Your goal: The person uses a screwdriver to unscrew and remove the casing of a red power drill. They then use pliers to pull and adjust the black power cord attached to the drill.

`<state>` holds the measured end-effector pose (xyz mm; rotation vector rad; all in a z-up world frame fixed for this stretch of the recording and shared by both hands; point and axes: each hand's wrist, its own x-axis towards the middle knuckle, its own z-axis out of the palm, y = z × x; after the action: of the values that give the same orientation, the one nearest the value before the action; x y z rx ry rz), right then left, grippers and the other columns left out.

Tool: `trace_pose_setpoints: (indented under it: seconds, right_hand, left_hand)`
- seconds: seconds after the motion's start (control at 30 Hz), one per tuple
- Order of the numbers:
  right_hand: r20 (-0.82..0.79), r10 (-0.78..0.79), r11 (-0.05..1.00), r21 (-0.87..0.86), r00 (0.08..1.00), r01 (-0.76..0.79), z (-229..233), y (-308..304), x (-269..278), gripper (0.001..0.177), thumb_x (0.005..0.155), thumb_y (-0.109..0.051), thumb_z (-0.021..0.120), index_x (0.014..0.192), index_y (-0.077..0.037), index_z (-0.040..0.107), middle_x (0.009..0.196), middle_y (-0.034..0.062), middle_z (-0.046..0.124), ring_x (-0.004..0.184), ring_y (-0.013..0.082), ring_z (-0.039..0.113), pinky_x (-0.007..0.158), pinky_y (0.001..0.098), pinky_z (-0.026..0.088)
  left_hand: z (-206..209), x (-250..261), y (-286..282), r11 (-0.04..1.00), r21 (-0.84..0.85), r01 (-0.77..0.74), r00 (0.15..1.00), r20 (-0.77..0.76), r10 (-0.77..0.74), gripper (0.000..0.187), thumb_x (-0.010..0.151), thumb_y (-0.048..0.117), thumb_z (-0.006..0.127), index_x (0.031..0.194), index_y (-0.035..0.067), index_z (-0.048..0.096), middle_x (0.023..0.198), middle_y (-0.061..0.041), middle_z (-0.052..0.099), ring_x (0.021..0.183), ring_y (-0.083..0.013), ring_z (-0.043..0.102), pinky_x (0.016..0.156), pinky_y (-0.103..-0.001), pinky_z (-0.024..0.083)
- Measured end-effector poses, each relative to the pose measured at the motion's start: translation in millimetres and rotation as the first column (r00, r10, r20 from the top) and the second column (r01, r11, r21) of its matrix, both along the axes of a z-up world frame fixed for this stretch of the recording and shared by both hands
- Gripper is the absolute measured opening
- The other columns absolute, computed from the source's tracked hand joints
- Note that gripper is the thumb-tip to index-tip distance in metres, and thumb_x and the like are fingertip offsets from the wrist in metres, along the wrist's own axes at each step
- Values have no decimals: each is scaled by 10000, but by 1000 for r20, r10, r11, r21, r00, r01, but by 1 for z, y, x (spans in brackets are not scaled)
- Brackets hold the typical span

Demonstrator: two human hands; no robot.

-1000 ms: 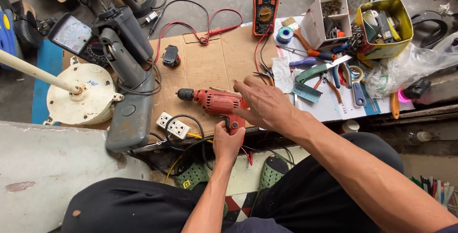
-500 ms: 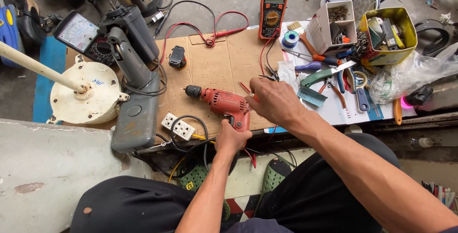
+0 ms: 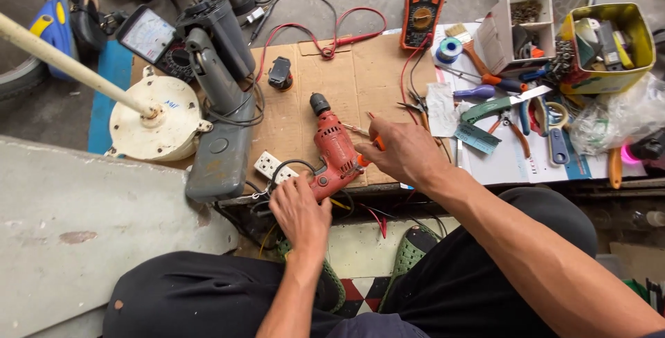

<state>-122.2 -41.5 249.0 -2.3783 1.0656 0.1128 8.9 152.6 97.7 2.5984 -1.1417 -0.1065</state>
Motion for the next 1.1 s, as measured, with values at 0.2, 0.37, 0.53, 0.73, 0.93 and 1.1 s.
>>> trace_pose_setpoints:
  seconds: [0.2,0.37,0.53,0.73,0.93,1.1]
  right_hand:
    - [216,267,963,-37,939,-265,-3,16,-4,198,1036,-206,671,1198,-155,569,1141,127,645,718,385,720,728,540,524]
    - [5,196,968,-162,981,-193,2,25,6,288,1043,-390,692,1226,-177,627,1029,143,690,930,479,802,846,594,637]
    - [33,134,990,45,990,-135,22,25,14,375,1000,-352,780,1311,-194,644,1202,154,703,1072,422,805,896,552,665]
    - [30,79,984,-162,996,-73,9,20,24,316,1050,-417,707,1200,-142,672,1019,147,736,994,429,811,905,561,610]
    - [55,46,999,11,997,-47,-5,8,24,357,951,-330,757,1271,-211,655,1120,143,686,1171,436,742,977,563,589]
    - [-12,-69,995,-78,998,68,21,23,25,334,1014,-430,738,1161,-130,728,1070,202,801,1108,450,783,961,571,586]
  left_hand:
    - [29,-79,-2,746,201,-634,5,-965,264,518,847,330,848,1301,136,692,1096,-39,729,917,-159,678,871,-329,546]
    - [-2,-60,-24,487,105,-867,-224,-956,-192,694,954,300,865,1470,-41,550,1331,-181,596,1306,-278,628,1250,-432,464]
    - [-22,-48,-28,436,132,-890,-266,-928,-261,691,969,323,866,1465,-62,577,1298,-209,671,1313,-303,686,1233,-416,503]
    - [-36,-50,-33,379,166,-910,-288,-912,-292,719,980,341,851,1526,-38,575,1459,-345,683,1431,-392,645,1245,-480,501]
    - [-21,-49,-42,326,215,-920,-337,-860,-383,678,945,256,895,1433,-95,581,1422,-411,674,1389,-448,659,1208,-535,521]
    - [-30,-51,-45,329,140,-934,-251,-912,-324,818,920,288,932,1487,-72,465,1313,-368,708,1257,-433,725,1164,-554,554]
